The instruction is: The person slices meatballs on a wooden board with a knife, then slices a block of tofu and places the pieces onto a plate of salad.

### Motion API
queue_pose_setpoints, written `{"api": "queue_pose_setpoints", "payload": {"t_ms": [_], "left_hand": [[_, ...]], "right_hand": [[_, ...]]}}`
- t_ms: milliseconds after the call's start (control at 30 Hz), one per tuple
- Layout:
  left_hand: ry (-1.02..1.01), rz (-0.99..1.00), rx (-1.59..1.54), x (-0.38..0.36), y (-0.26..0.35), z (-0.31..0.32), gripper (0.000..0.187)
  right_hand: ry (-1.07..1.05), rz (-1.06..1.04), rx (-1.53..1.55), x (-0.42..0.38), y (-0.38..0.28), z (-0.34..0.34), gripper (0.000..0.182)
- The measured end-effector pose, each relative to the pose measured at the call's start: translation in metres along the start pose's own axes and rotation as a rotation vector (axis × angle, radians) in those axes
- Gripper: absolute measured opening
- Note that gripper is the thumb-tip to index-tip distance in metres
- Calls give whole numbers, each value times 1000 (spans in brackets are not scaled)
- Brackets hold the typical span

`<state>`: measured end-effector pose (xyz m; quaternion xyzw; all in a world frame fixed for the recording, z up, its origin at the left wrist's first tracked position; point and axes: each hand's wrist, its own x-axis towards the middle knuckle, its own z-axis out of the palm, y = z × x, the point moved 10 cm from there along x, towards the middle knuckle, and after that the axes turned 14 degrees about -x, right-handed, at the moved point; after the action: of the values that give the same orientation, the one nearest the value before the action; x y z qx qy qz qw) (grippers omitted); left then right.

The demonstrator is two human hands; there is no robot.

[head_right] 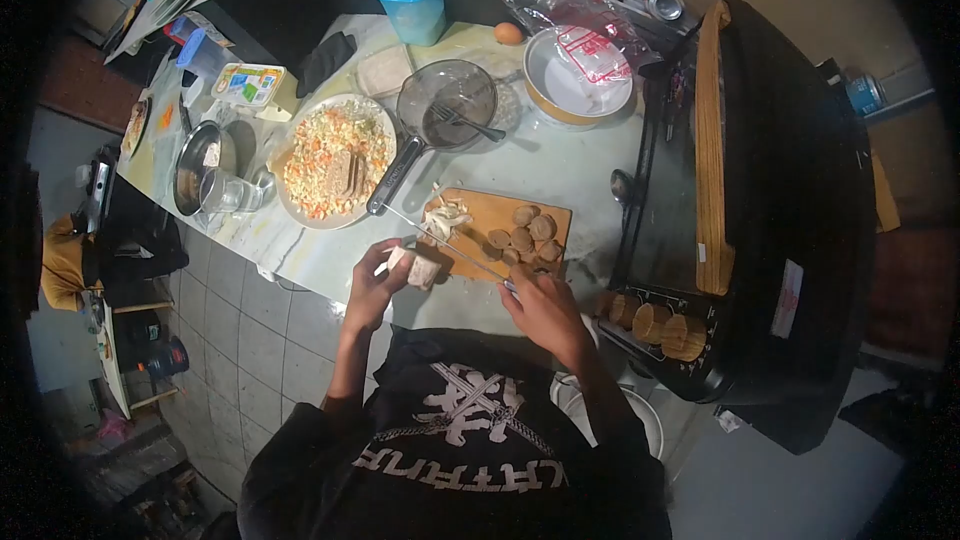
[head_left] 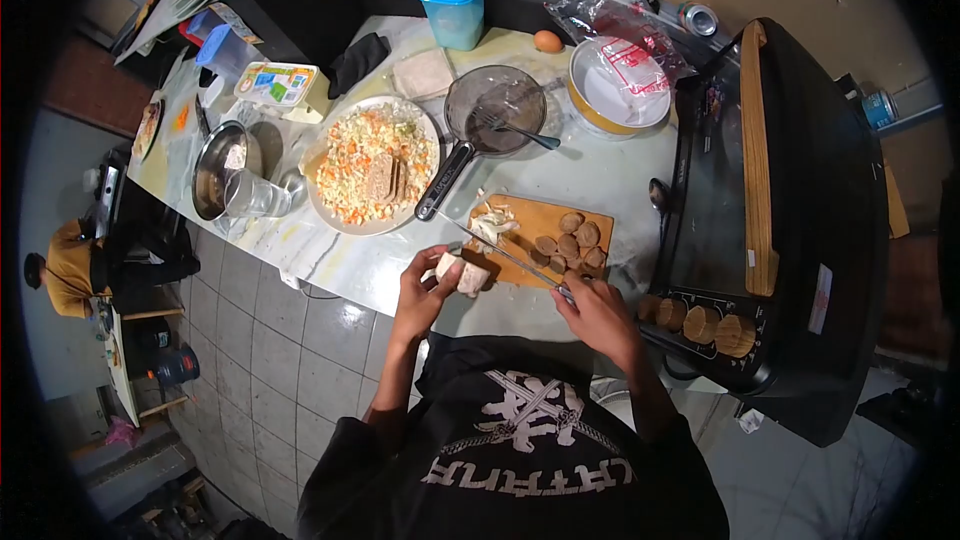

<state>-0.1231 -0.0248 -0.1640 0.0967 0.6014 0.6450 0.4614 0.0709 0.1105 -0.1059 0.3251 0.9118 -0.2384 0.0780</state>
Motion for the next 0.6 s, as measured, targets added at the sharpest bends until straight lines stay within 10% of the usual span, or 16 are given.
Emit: {"api": "queue_pose_setpoints", "payload": {"t_ms": [300,600], "left_hand": [[121,299,272,6,3,2,38],[127,133,147,1,-5,-1,44]], "right_hand": [[170,-183,-147,3,-37,12,29],[181,-221,-211,11,-43,17,28]]}}
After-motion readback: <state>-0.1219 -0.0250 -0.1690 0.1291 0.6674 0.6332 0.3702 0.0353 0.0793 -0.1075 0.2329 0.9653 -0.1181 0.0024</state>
